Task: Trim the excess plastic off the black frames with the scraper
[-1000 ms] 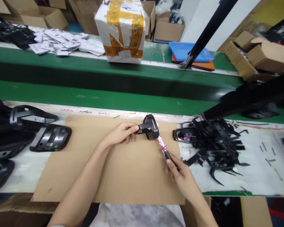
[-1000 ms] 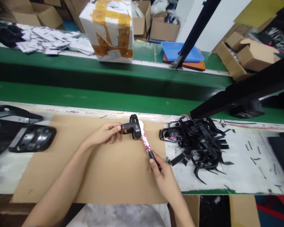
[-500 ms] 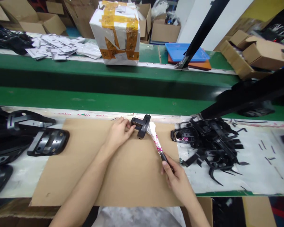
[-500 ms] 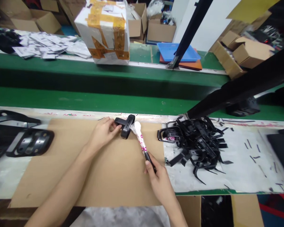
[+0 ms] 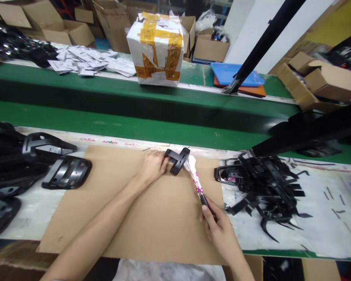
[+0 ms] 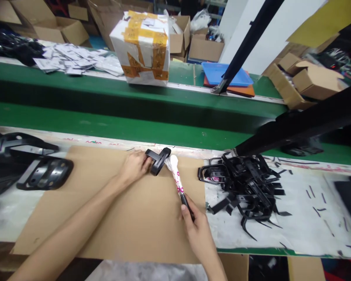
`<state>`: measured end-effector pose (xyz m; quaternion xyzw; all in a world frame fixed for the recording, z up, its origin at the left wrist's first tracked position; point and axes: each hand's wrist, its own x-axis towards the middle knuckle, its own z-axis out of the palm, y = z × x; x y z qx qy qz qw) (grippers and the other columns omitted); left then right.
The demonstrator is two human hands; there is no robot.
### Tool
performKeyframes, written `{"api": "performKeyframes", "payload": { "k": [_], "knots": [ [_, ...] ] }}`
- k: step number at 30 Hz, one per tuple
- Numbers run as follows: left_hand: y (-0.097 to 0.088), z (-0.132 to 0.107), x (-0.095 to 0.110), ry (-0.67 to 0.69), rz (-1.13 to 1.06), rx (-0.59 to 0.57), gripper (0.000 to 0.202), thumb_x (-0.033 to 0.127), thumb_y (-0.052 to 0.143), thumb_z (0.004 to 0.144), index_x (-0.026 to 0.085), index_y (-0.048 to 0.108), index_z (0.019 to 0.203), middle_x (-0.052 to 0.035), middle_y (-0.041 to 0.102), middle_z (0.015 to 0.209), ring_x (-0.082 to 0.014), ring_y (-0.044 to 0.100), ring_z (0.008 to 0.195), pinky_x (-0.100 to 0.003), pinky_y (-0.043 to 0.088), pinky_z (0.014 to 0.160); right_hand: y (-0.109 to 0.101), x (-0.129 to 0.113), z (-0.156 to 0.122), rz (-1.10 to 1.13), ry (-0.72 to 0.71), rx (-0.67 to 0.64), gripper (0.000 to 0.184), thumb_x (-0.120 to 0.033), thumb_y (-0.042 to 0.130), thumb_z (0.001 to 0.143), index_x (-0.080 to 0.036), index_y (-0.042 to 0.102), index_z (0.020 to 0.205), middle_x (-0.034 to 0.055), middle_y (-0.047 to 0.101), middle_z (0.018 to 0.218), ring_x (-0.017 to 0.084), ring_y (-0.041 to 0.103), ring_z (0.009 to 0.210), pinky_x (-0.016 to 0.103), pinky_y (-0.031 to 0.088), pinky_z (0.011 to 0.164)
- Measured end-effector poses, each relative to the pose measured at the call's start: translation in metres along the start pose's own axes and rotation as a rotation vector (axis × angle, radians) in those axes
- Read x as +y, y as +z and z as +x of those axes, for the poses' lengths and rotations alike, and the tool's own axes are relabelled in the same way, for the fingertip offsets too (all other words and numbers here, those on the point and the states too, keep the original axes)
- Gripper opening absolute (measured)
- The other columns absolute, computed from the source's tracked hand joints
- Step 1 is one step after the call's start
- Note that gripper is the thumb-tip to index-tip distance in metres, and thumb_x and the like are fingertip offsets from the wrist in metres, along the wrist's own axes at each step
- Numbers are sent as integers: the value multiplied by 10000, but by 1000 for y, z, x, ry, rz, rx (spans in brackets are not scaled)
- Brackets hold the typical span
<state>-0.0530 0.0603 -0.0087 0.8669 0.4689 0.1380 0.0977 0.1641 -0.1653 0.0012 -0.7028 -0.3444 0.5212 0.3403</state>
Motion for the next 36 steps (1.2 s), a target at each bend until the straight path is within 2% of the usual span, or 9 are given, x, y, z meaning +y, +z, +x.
{"api": "performKeyframes", "payload": {
  "k": [8,14,18,21,23,26,28,34,36],
  "knots": [
    [7,-4,8,-77,-39,47,348,305,498,1005,194,659,717,-79,724,679,-242,699,684,-380,466,804,18,-1,-20,121,49,105,717,-692,592,945,-188,617,1454,-5,571,743,104,378,454,233,326,397],
    [8,-9,12,-74,-21,31,309,305,487,1008,181,709,831,-99,767,750,-257,712,699,-394,441,780,19,-4,-17,21,3,70,732,-733,608,911,-195,691,1402,21,623,721,135,439,474,241,368,401],
    [4,-9,17,-103,-15,14,310,296,487,1005,178,724,843,-104,777,762,-258,721,713,-397,440,789,27,-5,-29,219,68,227,741,-695,658,906,-190,628,1448,-1,579,747,91,356,462,220,307,391],
    [2,-9,23,-127,-19,-6,319,295,487,1005,171,738,852,-110,776,755,-262,723,709,-401,442,791,36,-1,-37,278,20,362,713,-693,621,935,-219,588,1467,10,589,804,90,373,470,225,337,399],
    [3,-10,27,-133,-18,-13,316,294,492,1004,166,745,865,-116,776,755,-261,727,713,-397,445,797,40,2,-34,245,27,323,730,-711,608,931,-207,591,1460,4,574,766,99,384,465,229,344,391],
    [5,-10,29,-136,-12,4,315,288,496,1004,156,747,869,-128,777,760,-261,734,718,-395,448,815,40,2,-24,141,79,141,774,-717,630,910,-164,611,1451,-14,536,680,110,383,463,228,329,378],
    [6,-10,29,-137,-14,17,326,287,486,1008,152,747,869,-134,776,760,-267,737,720,-400,450,817,36,-2,-22,122,90,90,780,-711,639,908,-162,605,1461,-16,542,684,103,366,457,228,321,379],
    [4,-10,30,-136,-16,-7,318,290,485,1008,154,745,884,-137,781,787,-268,741,741,-397,450,821,36,-8,-35,161,33,342,703,-685,603,948,-204,586,1461,12,590,784,107,400,467,236,354,391],
    [4,-10,30,-133,-14,-9,320,291,478,1012,150,742,898,-141,783,797,-269,739,740,-400,449,823,38,-6,-32,104,-16,295,720,-687,570,964,-181,574,1478,12,594,757,119,416,462,241,364,394]
  ]
}}
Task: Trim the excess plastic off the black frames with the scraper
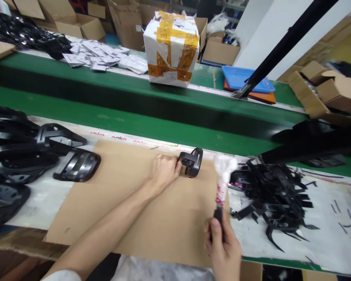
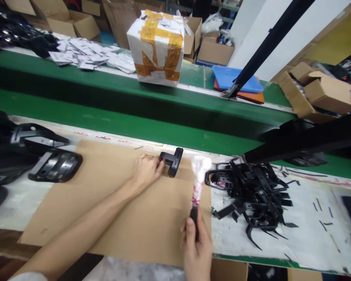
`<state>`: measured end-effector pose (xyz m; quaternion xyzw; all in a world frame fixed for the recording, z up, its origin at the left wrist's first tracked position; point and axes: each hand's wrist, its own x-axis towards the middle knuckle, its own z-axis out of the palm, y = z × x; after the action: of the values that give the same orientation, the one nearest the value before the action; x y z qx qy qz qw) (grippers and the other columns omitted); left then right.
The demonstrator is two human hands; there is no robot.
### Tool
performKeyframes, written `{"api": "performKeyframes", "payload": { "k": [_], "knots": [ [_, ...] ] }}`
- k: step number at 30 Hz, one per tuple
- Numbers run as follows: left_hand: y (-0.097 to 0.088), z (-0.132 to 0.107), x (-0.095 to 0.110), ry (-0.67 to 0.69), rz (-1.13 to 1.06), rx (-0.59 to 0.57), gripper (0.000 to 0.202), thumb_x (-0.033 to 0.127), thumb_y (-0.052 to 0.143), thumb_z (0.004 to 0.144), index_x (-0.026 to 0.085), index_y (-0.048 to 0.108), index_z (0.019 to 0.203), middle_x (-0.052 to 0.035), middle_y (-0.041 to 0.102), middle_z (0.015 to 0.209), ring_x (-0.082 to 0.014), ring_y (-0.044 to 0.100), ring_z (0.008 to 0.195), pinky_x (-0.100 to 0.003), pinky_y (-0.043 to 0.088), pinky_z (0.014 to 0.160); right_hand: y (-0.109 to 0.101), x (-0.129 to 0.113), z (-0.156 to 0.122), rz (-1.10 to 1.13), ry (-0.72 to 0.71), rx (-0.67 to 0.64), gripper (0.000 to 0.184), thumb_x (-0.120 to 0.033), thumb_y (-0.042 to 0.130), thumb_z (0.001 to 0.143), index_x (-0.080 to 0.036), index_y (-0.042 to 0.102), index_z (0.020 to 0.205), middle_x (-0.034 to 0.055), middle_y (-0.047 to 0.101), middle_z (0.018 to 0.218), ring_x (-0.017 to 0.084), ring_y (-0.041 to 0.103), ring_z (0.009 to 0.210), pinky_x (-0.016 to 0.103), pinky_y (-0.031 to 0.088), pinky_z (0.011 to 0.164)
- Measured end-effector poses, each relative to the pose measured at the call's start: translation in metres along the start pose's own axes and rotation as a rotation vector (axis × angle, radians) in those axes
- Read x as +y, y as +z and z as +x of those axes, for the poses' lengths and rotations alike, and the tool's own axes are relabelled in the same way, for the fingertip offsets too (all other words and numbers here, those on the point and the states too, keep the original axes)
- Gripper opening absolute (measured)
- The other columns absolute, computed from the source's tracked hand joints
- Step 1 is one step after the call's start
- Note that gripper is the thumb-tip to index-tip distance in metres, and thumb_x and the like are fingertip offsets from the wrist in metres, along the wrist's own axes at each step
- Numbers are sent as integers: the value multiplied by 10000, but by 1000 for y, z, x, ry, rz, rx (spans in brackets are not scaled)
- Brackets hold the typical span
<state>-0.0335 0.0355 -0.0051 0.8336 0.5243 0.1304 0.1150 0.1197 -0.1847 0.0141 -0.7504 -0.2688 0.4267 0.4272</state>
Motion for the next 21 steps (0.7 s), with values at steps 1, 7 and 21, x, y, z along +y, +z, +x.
{"api": "performKeyframes", "payload": {
  "k": [1,7,21],
  "knots": [
    [0,0,0,3,-1,4,323,289,473,1015,149,741,902,-141,783,796,-270,738,737,-401,449,824,1,0,3,-46,-11,-64,734,-693,562,963,-166,584,1473,13,597,731,126,423,458,244,367,393],
    [4,0,-4,10,19,41,344,294,467,1022,163,746,868,-134,775,757,-270,732,714,-394,448,803,-12,-7,12,-151,-11,-127,695,-674,594,954,-157,648,1415,21,638,760,129,440,482,243,368,410],
    [-1,0,-10,-8,-264,37,289,272,471,1010,154,710,899,-136,779,874,-273,714,791,-392,457,807,-19,5,15,-153,-94,-35,653,-631,616,960,-178,666,1428,79,773,928,189,625,580,288,518,488]
  ]
}}
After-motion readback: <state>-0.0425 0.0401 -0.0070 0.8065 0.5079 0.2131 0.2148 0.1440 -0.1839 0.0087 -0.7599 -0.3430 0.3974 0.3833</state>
